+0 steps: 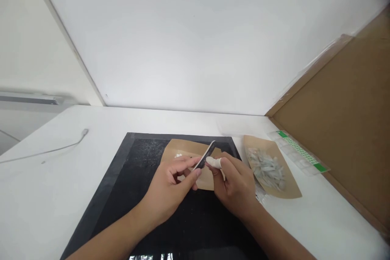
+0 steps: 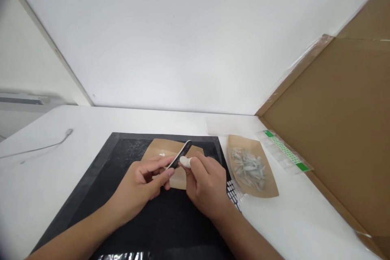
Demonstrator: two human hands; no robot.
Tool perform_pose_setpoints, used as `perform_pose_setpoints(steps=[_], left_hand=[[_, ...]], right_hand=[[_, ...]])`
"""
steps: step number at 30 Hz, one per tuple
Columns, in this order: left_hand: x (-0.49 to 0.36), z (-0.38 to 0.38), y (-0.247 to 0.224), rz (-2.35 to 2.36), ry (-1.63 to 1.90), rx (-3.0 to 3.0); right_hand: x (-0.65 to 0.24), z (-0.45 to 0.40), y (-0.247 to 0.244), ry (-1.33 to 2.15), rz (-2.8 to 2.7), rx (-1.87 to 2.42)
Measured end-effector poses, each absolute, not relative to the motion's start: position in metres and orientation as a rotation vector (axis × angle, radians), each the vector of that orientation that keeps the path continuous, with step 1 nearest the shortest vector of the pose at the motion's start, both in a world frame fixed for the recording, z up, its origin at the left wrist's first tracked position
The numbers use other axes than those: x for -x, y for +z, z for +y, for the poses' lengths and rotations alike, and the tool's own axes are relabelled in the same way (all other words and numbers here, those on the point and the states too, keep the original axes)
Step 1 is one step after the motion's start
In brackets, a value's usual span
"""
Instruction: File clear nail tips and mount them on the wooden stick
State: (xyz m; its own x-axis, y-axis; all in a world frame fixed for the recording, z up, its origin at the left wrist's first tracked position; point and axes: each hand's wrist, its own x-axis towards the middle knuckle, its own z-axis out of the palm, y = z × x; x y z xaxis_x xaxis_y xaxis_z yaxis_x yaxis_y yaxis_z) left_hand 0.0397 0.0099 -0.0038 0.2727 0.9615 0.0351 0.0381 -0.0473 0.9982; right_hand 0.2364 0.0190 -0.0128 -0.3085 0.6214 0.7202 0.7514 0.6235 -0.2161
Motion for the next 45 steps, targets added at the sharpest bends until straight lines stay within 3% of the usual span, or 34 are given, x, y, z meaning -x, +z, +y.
perform_pose_setpoints(steps=[12, 22, 45], left_hand=[[-0.032, 0.012, -0.003, 1.072, 1.107, -1.721], [-0.035, 0.014, -0.001, 1.071, 1.115, -1.549], [-0.029, 0.014, -0.002, 1.154, 1.154, -1.549]], right_hand=[[-0.228, 0.024, -0.01, -0.345, -2.157, 0.998], [-0.223, 0.031, -0.009, -0.441, -2.037, 1.104], [-0.217, 0.032, -0.007, -0.336, -2.069, 1.118]])
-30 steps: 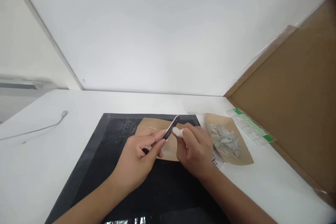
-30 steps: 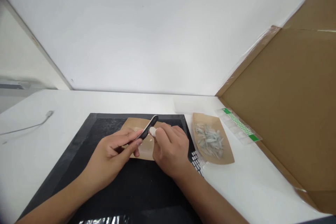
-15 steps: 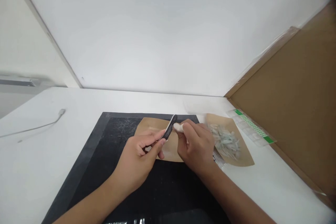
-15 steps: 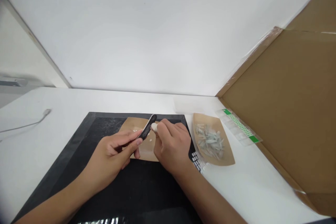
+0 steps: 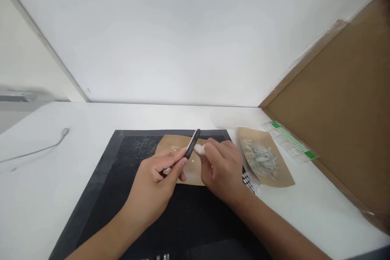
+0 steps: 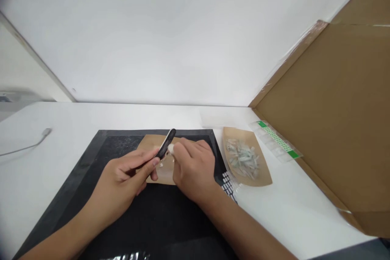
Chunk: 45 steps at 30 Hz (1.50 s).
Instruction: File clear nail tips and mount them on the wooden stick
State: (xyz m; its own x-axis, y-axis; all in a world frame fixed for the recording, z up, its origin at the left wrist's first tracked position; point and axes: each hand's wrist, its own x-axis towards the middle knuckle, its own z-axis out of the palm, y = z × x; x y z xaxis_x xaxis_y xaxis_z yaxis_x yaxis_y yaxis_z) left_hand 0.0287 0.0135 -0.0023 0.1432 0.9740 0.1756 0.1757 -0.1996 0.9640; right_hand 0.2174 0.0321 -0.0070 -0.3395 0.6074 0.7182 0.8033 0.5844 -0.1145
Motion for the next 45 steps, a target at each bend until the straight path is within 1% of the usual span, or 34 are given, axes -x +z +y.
perform_pose_setpoints(steps=[9, 12, 16, 19, 22, 26, 30, 33, 37, 41, 45], left_hand=[[-0.031, 0.013, -0.001, 1.135, 1.142, -1.461], [-0.032, 0.013, -0.002, 1.134, 1.131, -1.468], [-0.033, 0.013, -0.004, 1.15, 1.15, -1.531], [-0.032, 0.012, -0.004, 1.185, 1.182, -1.627], [-0.032, 0.01, -0.002, 1.208, 1.202, -1.708], [-0.032, 0.01, 0.001, 1.189, 1.221, -1.714], [-0.032, 0.011, 0.001, 1.168, 1.241, -1.719], [-0.031, 0.012, 0.0, 1.163, 1.24, -1.697], [-0.03, 0.014, -0.002, 1.156, 1.256, -1.72], [-0.03, 0.014, -0.003, 1.174, 1.27, -1.722], [-0.032, 0.013, -0.004, 1.194, 1.288, -1.737]], right_hand=[[-0.217, 0.036, -0.003, -0.292, -2.099, 1.088], [-0.217, 0.036, -0.002, -0.308, -2.05, 1.13], [-0.214, 0.034, -0.001, -0.239, -2.104, 1.099], [-0.212, 0.032, 0.0, -0.267, -2.06, 1.13], [-0.211, 0.03, 0.002, -0.289, -2.135, 1.077], [-0.211, 0.031, 0.005, -0.389, -2.044, 1.097], [-0.211, 0.033, 0.005, -0.351, -2.099, 1.039], [-0.212, 0.033, 0.003, -0.383, -2.041, 1.101], [-0.213, 0.032, 0.001, -0.319, -2.132, 1.055], [-0.216, 0.035, -0.002, -0.327, -2.046, 1.088], [-0.219, 0.038, -0.006, -0.112, -2.012, 1.069]])
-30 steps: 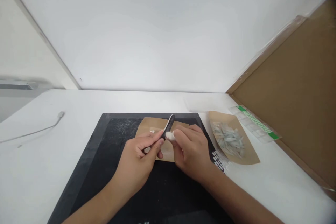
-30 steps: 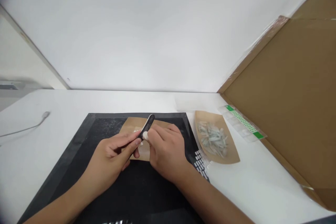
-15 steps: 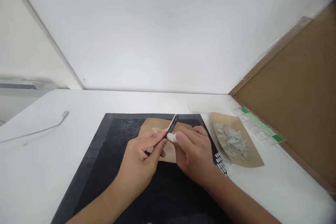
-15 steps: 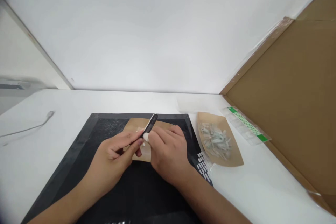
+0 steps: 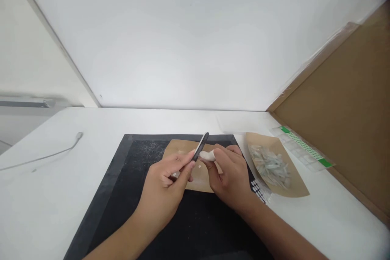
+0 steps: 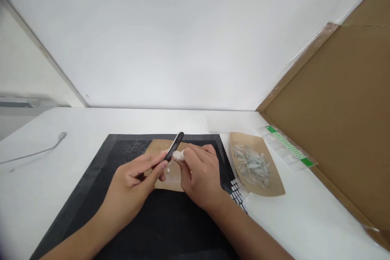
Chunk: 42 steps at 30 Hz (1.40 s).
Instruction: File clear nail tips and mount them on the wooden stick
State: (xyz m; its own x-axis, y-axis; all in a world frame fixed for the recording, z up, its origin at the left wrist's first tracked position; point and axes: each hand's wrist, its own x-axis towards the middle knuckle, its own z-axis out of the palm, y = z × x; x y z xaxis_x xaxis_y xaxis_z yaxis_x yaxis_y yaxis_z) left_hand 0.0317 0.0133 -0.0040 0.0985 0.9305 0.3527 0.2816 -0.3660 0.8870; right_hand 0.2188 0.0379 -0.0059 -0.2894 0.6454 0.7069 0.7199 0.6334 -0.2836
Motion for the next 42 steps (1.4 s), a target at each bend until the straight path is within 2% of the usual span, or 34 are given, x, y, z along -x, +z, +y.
perform_pose_setpoints(steps=[8, 12, 19, 30, 42], left_hand=[[-0.032, 0.012, -0.004, 1.248, 1.244, -1.718], [-0.033, 0.014, -0.004, 1.253, 1.223, -1.71], [-0.031, 0.014, -0.004, 1.276, 1.207, -1.66], [-0.035, 0.012, -0.006, 1.097, 1.165, -1.61], [-0.036, 0.009, -0.001, 1.144, 1.292, -1.74]], right_hand=[[-0.226, 0.034, -0.011, 0.561, -1.682, 1.161], [-0.226, 0.031, -0.012, 0.667, -1.638, 1.104], [-0.225, 0.028, -0.008, 0.504, -1.766, 1.11], [-0.218, 0.031, -0.008, -0.175, -1.891, 1.098], [-0.216, 0.03, -0.005, -0.202, -2.007, 1.096]])
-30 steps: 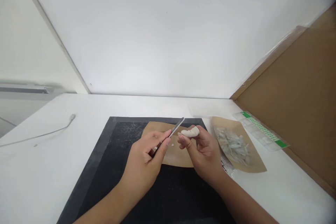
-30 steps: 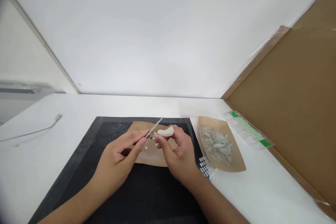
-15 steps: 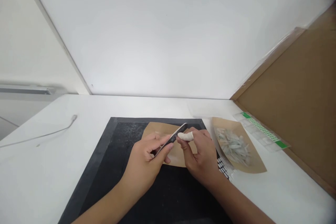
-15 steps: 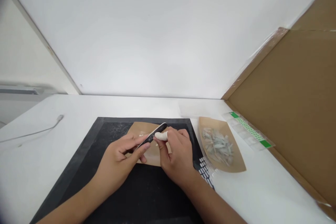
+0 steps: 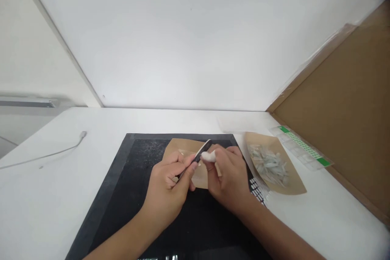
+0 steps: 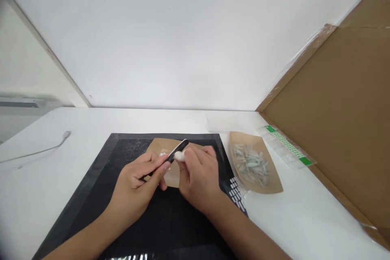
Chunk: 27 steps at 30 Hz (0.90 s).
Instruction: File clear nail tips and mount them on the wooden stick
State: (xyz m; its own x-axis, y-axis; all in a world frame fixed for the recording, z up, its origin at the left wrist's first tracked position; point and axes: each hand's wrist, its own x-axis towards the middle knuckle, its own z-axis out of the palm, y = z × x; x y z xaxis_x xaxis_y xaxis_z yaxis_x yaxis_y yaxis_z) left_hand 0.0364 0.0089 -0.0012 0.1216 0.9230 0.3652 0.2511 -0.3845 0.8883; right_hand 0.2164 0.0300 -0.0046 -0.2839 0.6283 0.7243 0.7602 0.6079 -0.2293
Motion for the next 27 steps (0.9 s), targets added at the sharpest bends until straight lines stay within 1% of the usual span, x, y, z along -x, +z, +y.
perform_pose_setpoints(steps=[11, 20, 24, 27], left_hand=[[-0.0354, 0.0081, -0.001, 1.19, 1.297, -1.791], [-0.0346, 0.009, 0.0007, 1.187, 1.336, -1.796], [-0.0345, 0.0089, 0.001, 1.2, 1.331, -1.798], [-0.0349, 0.0091, 0.0011, 1.201, 1.312, -1.8]], right_hand=[[-0.2161, 0.0327, -0.0076, -0.206, -1.967, 1.144], [-0.213, 0.0318, -0.0064, -0.117, -2.006, 1.095], [-0.2136, 0.0327, -0.005, -0.139, -1.979, 1.136], [-0.2134, 0.0321, -0.0049, -0.076, -2.04, 1.097]])
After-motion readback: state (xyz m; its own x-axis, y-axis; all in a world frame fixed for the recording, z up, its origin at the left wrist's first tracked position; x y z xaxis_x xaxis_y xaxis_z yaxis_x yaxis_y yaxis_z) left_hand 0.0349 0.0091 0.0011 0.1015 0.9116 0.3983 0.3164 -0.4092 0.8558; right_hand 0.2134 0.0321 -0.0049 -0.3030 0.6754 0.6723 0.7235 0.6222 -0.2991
